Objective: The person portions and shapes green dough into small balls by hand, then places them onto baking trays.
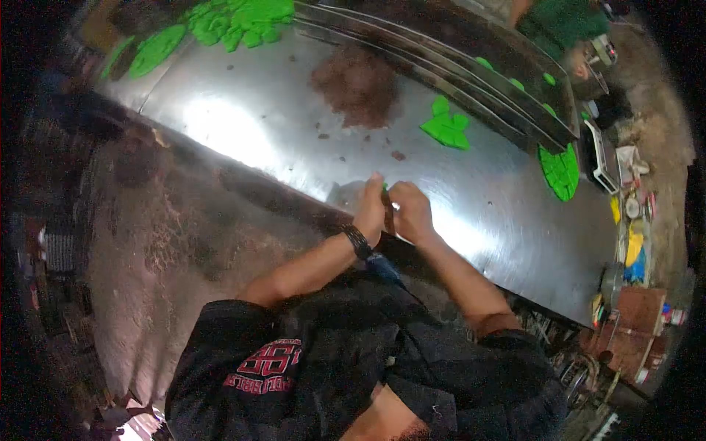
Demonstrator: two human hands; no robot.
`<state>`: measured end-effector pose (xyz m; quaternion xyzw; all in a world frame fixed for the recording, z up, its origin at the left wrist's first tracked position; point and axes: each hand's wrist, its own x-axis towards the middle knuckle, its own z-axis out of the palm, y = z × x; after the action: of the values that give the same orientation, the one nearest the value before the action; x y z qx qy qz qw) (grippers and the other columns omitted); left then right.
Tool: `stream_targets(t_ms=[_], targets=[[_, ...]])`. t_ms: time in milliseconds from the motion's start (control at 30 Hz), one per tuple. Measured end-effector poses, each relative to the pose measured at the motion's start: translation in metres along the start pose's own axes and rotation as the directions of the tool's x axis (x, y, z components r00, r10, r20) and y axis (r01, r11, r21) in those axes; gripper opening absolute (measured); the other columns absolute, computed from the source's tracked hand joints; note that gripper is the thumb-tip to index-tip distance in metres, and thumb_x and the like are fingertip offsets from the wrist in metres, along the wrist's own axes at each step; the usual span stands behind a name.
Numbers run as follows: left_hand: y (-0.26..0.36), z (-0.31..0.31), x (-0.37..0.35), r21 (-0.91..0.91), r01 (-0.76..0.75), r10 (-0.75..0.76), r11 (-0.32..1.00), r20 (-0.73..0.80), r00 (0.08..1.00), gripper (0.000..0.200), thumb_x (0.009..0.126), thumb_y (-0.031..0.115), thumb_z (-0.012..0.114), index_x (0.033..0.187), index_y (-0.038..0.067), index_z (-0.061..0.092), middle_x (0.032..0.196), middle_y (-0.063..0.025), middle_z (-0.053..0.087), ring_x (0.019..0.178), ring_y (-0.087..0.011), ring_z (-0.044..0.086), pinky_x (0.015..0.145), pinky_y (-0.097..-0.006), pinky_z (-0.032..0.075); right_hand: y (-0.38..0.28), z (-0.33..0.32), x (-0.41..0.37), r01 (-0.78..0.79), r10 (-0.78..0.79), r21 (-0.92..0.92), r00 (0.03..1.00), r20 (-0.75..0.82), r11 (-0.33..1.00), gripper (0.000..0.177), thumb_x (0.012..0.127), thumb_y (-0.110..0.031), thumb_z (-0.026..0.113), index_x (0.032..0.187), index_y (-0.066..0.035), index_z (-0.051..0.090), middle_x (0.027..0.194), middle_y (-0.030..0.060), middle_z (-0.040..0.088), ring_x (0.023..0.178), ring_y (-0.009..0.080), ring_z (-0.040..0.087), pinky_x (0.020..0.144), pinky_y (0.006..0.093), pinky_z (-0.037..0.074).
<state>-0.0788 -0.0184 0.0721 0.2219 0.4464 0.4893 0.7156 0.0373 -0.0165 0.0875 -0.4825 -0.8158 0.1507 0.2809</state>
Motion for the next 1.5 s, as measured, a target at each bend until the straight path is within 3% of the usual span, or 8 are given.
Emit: stream_targets(t_ms=[333, 433, 767, 933, 1167, 1300, 1400, 1500], targets=[[-0.035, 0.091, 0.022, -0.06, 0.562, -0.51, 0.825, 0.35, 0.785, 0.038, 0.09, 0.036, 0.049, 0.108, 0.004, 0.056, 0.102, -0.0128, 0.06, 0.094, -0.0256, 0.056, 0.085, -0.0382, 0.044, 0.117, -0.107, -0.042, -0.224, 0.088, 0.402, 0.94, 0.329, 0.888, 0.012, 0.075, -0.016, 0.064, 0.08, -0.005, 0.067, 0.074, 0.0111, 0.06, 0.066, 0.0256, 0.06, 0.061, 0.034, 0.048], [-0.056, 0.086, 0.02, 0.852, -0.469, 0.102, 0.231, 0.458, 0.883, 0.026, 0.08, 0.018, 0.062, 0.103, 0.007, 0.061, 0.099, -0.0125, 0.062, 0.093, -0.0277, 0.057, 0.08, -0.0374, 0.047, 0.139, -0.081, -0.068, -0.457, 0.371, 0.327, 0.881, 0.293, 0.827, 0.014, 0.077, -0.02, 0.066, 0.082, -0.006, 0.067, 0.078, 0.0104, 0.061, 0.074, 0.0246, 0.06, 0.069, 0.0333, 0.048], [-0.077, 0.07, 0.023, 0.77, -0.604, 0.331, 0.208, 0.526, 0.784, 0.02, 0.073, -0.003, 0.056, 0.09, 0.005, 0.064, 0.083, -0.0121, 0.062, 0.075, -0.0313, 0.06, 0.067, -0.0383, 0.049, 0.161, -0.075, -0.039, -0.302, 0.05, 0.458, 0.873, 0.485, 0.836, 0.019, 0.072, -0.007, 0.066, 0.09, -0.006, 0.058, 0.077, 0.0076, 0.057, 0.065, 0.0184, 0.055, 0.058, 0.0317, 0.047], [-0.067, 0.075, 0.03, 0.648, -0.382, 0.25, 0.659, 0.29, 0.924, 0.026, 0.071, 0.001, 0.063, 0.096, 0.007, 0.063, 0.103, -0.0117, 0.059, 0.085, -0.0281, 0.06, 0.069, -0.0342, 0.051, 0.186, -0.073, -0.04, -0.743, 0.129, 0.579, 0.645, 0.754, 0.335, 0.022, 0.071, -0.001, 0.071, 0.09, -0.004, 0.059, 0.08, 0.0035, 0.057, 0.075, 0.0098, 0.056, 0.062, 0.0243, 0.047], [-0.084, 0.056, 0.051, 0.734, -0.617, 0.32, 0.284, 0.534, 0.783, 0.022, 0.073, 0.021, 0.071, 0.089, 0.006, 0.068, 0.108, -0.007, 0.056, 0.1, -0.0223, 0.053, 0.084, -0.0335, 0.046, 0.15, -0.064, -0.074, -0.398, 0.307, 0.326, 0.905, 0.295, 0.857, 0.01, 0.071, -0.01, 0.071, 0.075, -0.005, 0.063, 0.074, 0.011, 0.06, 0.068, 0.0186, 0.06, 0.065, 0.0293, 0.049], [-0.09, 0.061, 0.052, 0.796, -0.415, 0.197, 0.441, 0.365, 0.91, 0.022, 0.074, 0.015, 0.068, 0.093, 0.006, 0.062, 0.103, -0.0078, 0.058, 0.098, -0.0228, 0.055, 0.085, -0.0338, 0.046, 0.132, -0.099, 0.003, -0.038, 0.172, -0.219, 0.752, 0.637, 0.975, 0.016, 0.074, -0.017, 0.067, 0.084, -0.005, 0.068, 0.077, 0.0171, 0.062, 0.07, 0.0314, 0.06, 0.065, 0.0392, 0.047], [-0.091, 0.048, 0.055, 0.573, -0.22, 0.119, 0.79, 0.209, 0.971, 0.02, 0.078, 0.012, 0.064, 0.095, 0.002, 0.06, 0.1, -0.0076, 0.062, 0.091, -0.0192, 0.059, 0.083, -0.032, 0.047, 0.042, -0.121, 0.046, -0.06, 0.107, 0.244, 0.977, -0.185, 0.968, 0.026, 0.084, -0.015, 0.056, 0.107, -0.006, 0.063, 0.106, 0.0177, 0.061, 0.098, 0.0315, 0.058, 0.083, 0.039, 0.045], [-0.063, -0.006, 0.061, 0.557, -0.424, 0.447, 0.714, 0.103, 0.888, 0.016, 0.082, 0.016, 0.061, 0.09, 0.003, 0.066, 0.087, -0.0125, 0.064, 0.08, -0.0226, 0.061, 0.073, -0.0324, 0.049, 0.088, -0.035, 0.027, -0.024, -0.062, -0.173, 0.876, -0.478, 0.985, 0.037, 0.087, -0.025, 0.047, 0.118, -0.005, 0.055, 0.115, 0.0204, 0.054, 0.112, 0.0372, 0.048, 0.092, 0.0464, 0.038]])
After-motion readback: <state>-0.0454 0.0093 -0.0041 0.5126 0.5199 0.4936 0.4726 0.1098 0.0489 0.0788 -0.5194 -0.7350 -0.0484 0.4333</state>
